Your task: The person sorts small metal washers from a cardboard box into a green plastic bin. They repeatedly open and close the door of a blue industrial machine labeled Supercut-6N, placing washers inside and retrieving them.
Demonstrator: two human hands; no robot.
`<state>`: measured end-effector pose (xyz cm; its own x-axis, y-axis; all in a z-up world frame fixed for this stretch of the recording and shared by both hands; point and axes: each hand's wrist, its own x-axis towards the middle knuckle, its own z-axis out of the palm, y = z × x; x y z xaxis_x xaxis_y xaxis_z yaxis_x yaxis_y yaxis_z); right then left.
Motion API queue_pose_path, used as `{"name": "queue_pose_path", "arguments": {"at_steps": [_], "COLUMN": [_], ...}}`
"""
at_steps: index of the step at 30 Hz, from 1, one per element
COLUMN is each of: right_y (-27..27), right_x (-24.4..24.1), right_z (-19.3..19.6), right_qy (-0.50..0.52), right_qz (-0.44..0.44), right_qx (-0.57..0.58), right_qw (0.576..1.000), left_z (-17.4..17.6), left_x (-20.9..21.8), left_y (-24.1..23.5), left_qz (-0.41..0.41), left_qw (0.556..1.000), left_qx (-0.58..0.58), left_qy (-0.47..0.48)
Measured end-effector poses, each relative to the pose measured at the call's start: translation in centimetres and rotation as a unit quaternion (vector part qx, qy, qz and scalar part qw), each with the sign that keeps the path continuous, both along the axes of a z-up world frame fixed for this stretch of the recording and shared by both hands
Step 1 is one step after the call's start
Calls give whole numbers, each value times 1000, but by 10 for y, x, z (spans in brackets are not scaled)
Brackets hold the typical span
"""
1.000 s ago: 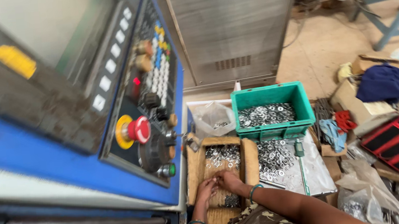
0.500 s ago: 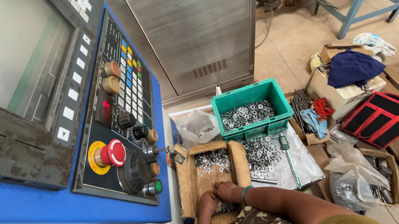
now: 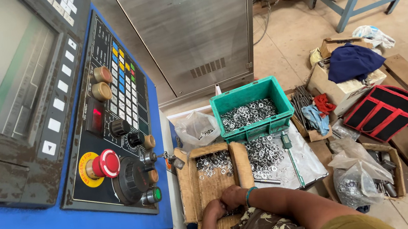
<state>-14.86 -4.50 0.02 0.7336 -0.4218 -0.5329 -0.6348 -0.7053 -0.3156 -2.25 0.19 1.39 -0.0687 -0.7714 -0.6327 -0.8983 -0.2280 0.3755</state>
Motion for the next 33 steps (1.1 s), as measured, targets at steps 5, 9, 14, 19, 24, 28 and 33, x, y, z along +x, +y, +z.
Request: {"name": "queue_pose_path", "arguments": {"at_steps": [5, 9, 14, 19, 24, 28, 33], "right_y": [-3, -2, -1, -1, -1, 0, 1], "right_x": [0, 4, 2, 2, 0, -3, -4], "right_z": [1, 0, 0, -2, -3, -3, -3], "right_qy": [7, 39, 21, 14, 2, -18, -19], "right_qz": [4, 60, 42, 20, 27, 17, 11], "right_qx": [44, 9, 0, 7, -10, -19, -6], "right_qw": [999, 997, 999, 1000, 1000, 1000, 1000], "left_z": [-1, 3, 5, 4, 3, 3, 3], "left_x": [1, 1, -1, 0, -3, -4, -3], "left_y": [0, 0, 0, 0, -5, -6, -5], "left_qz": [-8, -11, 2, 25, 54, 30, 9], "left_qw": [1000, 1000, 1000, 998, 984, 979, 982], "left_qx": [-7, -21, -18, 19, 87, 113, 93], "left_qy": [-1, -2, -14, -51, -147, -165, -163]}}
